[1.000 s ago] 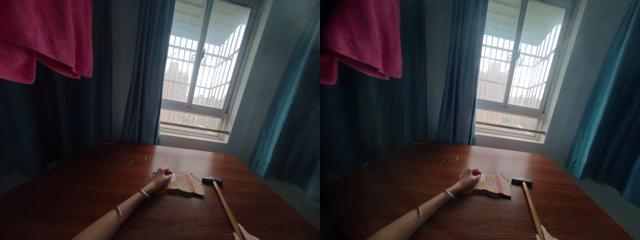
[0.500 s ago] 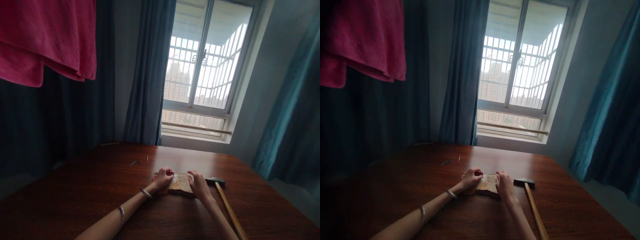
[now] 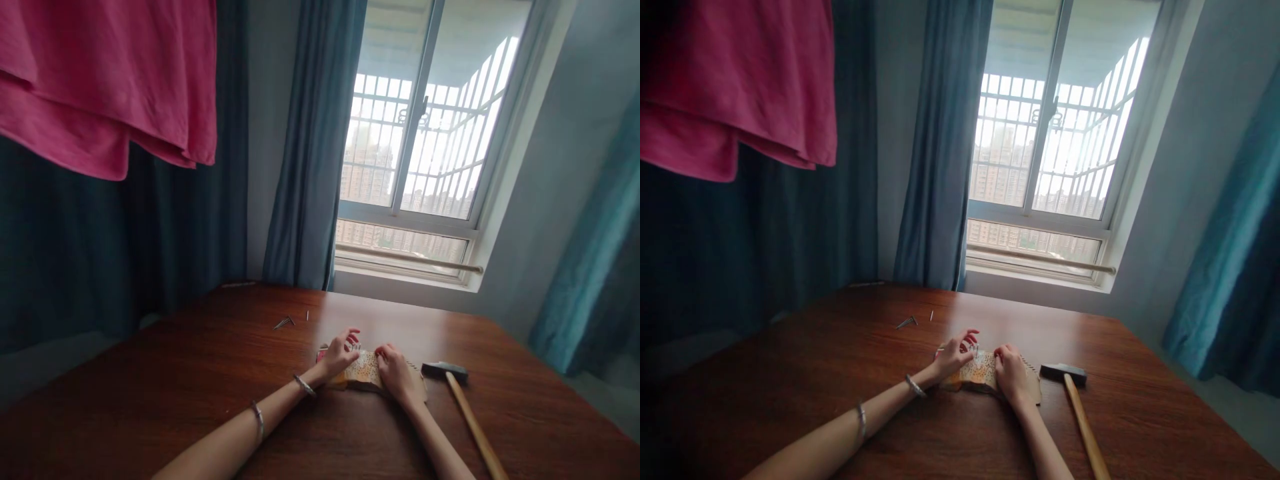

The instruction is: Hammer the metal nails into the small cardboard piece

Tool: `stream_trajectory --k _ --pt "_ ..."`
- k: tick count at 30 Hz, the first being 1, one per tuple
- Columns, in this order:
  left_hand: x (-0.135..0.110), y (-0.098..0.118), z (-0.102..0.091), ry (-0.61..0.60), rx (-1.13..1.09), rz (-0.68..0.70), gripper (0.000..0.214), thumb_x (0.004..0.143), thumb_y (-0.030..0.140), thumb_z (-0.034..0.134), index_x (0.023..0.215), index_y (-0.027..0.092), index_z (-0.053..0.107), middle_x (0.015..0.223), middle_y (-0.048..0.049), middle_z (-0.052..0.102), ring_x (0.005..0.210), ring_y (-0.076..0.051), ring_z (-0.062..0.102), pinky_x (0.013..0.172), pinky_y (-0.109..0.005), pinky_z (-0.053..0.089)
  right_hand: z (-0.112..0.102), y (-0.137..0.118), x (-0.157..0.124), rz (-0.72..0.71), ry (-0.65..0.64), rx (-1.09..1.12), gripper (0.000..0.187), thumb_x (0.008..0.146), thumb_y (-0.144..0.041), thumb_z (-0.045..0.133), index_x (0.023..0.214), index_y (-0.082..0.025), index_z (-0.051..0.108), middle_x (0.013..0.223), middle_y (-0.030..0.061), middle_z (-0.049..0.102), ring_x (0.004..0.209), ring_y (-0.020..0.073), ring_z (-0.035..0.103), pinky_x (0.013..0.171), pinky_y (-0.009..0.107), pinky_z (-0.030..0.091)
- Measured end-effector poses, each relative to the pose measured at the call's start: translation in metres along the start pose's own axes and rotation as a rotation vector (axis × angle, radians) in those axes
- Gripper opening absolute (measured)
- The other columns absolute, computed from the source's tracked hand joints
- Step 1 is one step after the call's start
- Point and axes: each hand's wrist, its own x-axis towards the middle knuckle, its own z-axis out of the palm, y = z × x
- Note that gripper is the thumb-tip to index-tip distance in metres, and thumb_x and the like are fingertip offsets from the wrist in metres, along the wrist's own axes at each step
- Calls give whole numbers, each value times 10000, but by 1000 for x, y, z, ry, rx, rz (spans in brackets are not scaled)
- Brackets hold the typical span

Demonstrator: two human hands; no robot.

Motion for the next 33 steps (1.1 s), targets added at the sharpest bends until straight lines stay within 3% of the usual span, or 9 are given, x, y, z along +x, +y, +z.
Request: stream_trajectory --k 3,6,8,11,14,17,21,25,33 --pt "5 3 -8 97 10 29 384 662 98 480 1032 163 556 933 -45 606 834 -135 553 735 -236 431 0 1 -1 2 2 10 199 773 -191 419 768 -229 614 822 37 608 829 162 555 748 238 386" --pt "25 -4 -33 173 102 -14 267 676 100 458 891 146 610 907 -53 623 825 -141 561 724 -237 433 -1 0 -1 -5 -1 17 204 774 -192 417 763 -231 617 817 37 608 836 164 555 747 237 384" --pt "41 -13 -63 152 213 -120 219 683 132 479 840 125 631 869 -63 640 765 -145 577 691 -239 439 -2 -1 -2 -16 3 14 210 773 -186 415 761 -231 619 810 37 608 833 163 555 747 236 382" --pt "58 -30 -122 -11 507 -332 197 633 139 540 782 118 668 772 -66 663 729 -155 597 635 -212 422 -5 -3 -3 -31 7 3 221 775 -180 410 755 -230 624 802 37 609 823 160 555 743 231 381" --pt "57 -47 -177 -12 700 -488 145 578 107 564 669 105 677 728 -96 667 725 -178 607 612 -213 402 -7 -6 -4 -47 2 -3 232 781 -177 402 751 -226 627 801 38 608 806 156 556 741 223 381" --pt "44 -60 -212 -18 748 -581 79 542 128 596 579 97 658 629 -104 647 656 -194 601 557 -228 389 -9 -7 -4 -53 1 -7 236 784 -171 398 750 -220 626 800 41 608 802 154 555 742 218 380" --pt "30 -70 -224 -86 726 -740 163 515 272 653 553 113 641 488 -51 574 489 -161 530 458 -233 351 -8 -7 -4 -51 4 -12 237 781 -165 401 747 -215 630 800 45 610 810 155 554 743 213 379" --pt "29 -70 -222 -143 652 -757 264 477 377 675 533 123 628 462 -17 532 456 -126 472 429 -218 319 -8 -7 -3 -49 4 -14 237 775 -165 411 741 -213 641 791 46 616 808 158 558 746 214 381" --pt "35 -78 -214 -173 642 -753 206 448 284 660 417 119 541 399 4 464 400 -99 397 415 -224 277 -11 -11 -4 -42 -3 -3 248 774 -146 417 779 -214 656 825 49 626 840 164 561 772 228 391"
